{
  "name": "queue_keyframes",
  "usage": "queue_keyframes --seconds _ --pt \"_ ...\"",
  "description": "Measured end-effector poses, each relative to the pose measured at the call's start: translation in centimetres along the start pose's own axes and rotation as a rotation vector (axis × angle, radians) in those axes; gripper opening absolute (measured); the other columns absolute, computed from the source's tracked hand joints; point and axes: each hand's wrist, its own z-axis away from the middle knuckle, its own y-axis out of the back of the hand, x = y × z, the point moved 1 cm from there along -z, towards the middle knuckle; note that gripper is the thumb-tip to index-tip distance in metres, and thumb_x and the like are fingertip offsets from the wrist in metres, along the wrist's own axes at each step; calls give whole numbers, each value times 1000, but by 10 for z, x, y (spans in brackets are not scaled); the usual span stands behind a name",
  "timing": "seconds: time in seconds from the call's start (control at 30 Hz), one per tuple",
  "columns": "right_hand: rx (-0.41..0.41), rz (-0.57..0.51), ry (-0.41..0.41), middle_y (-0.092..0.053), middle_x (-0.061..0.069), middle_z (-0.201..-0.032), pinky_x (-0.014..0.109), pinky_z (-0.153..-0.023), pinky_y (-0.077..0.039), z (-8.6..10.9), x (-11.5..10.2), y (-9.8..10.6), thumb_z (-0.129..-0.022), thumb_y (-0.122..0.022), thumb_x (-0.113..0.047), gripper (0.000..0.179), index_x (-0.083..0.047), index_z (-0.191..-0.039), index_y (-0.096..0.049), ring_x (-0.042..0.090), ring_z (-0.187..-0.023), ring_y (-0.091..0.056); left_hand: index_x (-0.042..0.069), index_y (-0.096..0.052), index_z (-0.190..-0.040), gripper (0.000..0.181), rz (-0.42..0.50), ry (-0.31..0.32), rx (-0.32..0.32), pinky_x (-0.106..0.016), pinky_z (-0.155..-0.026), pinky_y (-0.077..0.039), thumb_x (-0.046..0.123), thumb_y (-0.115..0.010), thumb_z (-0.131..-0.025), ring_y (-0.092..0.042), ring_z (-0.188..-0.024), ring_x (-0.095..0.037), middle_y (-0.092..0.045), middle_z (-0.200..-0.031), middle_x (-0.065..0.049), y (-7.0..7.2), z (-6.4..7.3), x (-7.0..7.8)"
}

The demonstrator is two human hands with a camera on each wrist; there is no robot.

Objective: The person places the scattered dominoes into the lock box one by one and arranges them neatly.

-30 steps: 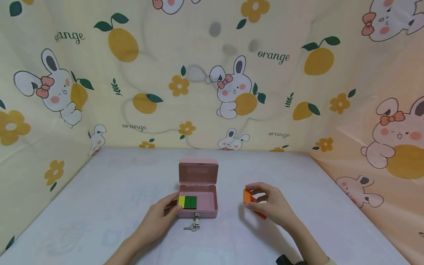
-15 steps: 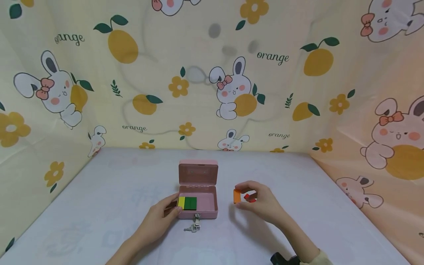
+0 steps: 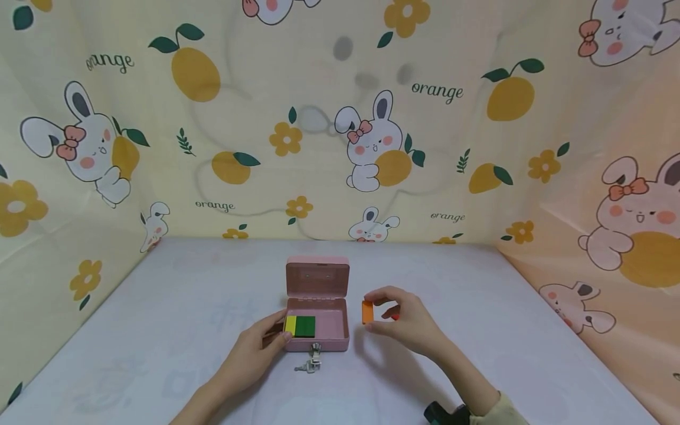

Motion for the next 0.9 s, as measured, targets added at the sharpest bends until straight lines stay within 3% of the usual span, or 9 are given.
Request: queue_keyframes --seconds 0.6,0.9 --pt "-38 -3 27 -68 -2 -107 37 -80 -57 -6 -8 -14 -74 -88 -11 42 -7 -111 -70 18 -98 -61 5 -47 -145 51 14 14 -7 -38 -104 -45 19 -63 -98 -52 -126 -27 -56 -135 -11 0 -1 2" --pt "-57 3 19 -67 -3 -106 39 -80 -57 -12 -10 -26 -74 -88 -12 40 -6 -110 -71 27 -100 -60 4 -48 -144 52 28 3 -5 -38 -103 -46 21 -63 -98 -52 -125 -27 -57 -135 -12 1 1 3"
